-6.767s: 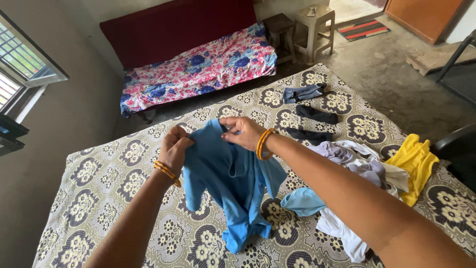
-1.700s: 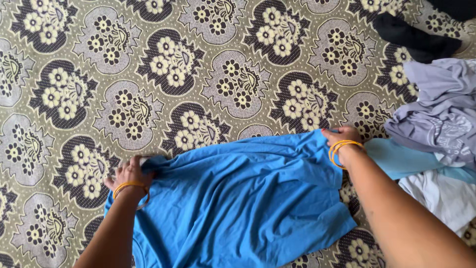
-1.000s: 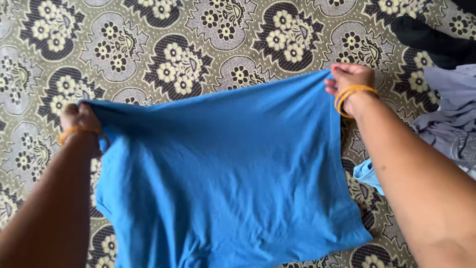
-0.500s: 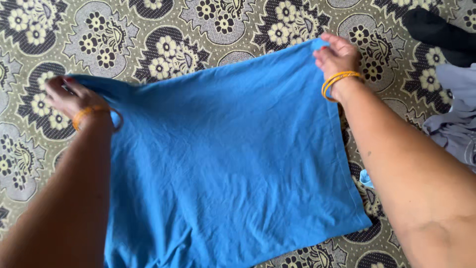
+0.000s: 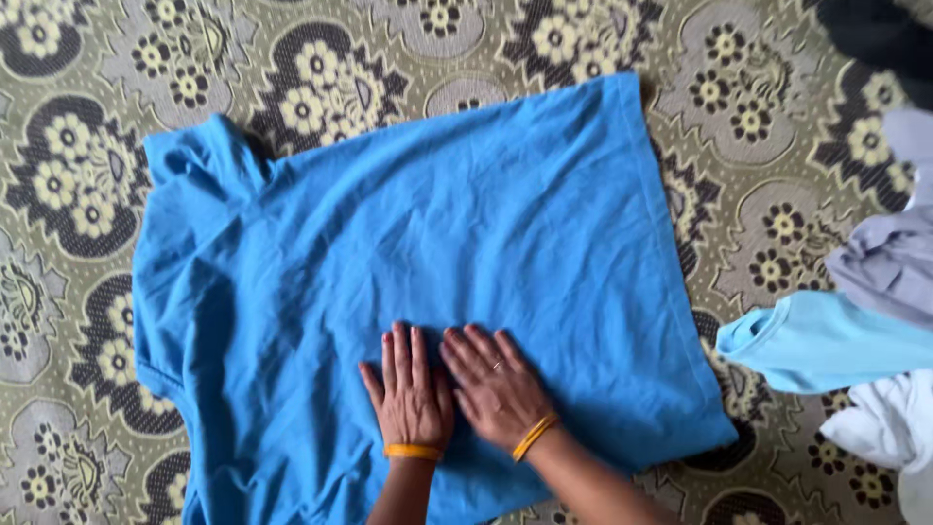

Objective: The person folds a light gray long-sleeve shirt on a patterned bedsheet, then places it on a shelf. The person then picks up a blue t-shirt from a laundry basket and begins folding it on the same bedsheet.

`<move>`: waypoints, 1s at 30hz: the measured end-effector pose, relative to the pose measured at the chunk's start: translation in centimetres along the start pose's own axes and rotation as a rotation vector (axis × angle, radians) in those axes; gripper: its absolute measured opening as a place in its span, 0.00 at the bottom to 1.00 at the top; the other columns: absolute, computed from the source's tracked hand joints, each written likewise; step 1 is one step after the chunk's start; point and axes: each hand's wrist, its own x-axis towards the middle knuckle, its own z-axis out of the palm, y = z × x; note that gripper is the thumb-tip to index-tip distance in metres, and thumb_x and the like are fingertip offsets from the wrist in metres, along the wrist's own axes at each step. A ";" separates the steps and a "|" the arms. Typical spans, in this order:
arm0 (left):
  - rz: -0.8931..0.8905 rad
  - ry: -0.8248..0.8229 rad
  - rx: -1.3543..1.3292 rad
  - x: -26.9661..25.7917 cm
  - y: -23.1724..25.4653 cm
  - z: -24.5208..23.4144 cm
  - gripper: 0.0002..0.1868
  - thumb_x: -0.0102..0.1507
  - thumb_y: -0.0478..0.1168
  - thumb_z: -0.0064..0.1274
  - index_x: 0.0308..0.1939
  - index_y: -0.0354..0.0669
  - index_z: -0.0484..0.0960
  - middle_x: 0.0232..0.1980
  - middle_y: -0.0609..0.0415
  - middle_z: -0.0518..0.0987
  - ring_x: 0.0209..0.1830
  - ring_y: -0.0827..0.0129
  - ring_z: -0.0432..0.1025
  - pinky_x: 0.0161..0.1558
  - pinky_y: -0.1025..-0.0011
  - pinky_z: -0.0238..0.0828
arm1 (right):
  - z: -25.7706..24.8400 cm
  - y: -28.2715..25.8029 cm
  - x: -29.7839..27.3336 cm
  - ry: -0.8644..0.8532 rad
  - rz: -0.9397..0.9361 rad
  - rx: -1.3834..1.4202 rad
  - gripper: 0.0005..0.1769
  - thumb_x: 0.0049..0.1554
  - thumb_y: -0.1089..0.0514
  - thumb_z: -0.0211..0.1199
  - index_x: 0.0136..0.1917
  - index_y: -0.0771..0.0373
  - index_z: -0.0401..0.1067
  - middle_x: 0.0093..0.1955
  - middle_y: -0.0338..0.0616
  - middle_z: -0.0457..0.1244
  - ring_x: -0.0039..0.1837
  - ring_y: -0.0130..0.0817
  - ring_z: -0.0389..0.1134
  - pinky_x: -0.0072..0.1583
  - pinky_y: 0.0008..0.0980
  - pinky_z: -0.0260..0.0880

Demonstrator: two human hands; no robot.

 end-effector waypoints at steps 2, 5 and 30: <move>-0.022 -0.022 0.019 0.0 -0.3 0.1 0.37 0.64 0.49 0.41 0.78 0.48 0.57 0.82 0.49 0.53 0.82 0.55 0.45 0.75 0.38 0.28 | -1.0 3.1 -0.6 0.071 0.049 0.008 0.38 0.59 0.42 0.57 0.78 0.56 0.57 0.81 0.48 0.50 0.81 0.50 0.48 0.76 0.59 0.43; -0.032 -0.035 0.027 0.3 0.0 -0.4 0.38 0.63 0.50 0.43 0.77 0.49 0.57 0.82 0.51 0.53 0.82 0.56 0.44 0.75 0.39 0.26 | -4.6 10.2 -0.9 0.124 0.381 -0.254 0.40 0.57 0.36 0.54 0.78 0.47 0.54 0.82 0.42 0.46 0.83 0.48 0.43 0.78 0.63 0.37; -0.157 0.120 0.016 6.6 -0.6 -1.6 0.39 0.59 0.51 0.45 0.75 0.51 0.61 0.81 0.48 0.54 0.81 0.55 0.45 0.74 0.38 0.24 | -7.9 20.9 19.2 0.115 0.323 -0.425 0.33 0.60 0.43 0.54 0.78 0.39 0.56 0.82 0.45 0.47 0.81 0.53 0.45 0.72 0.73 0.37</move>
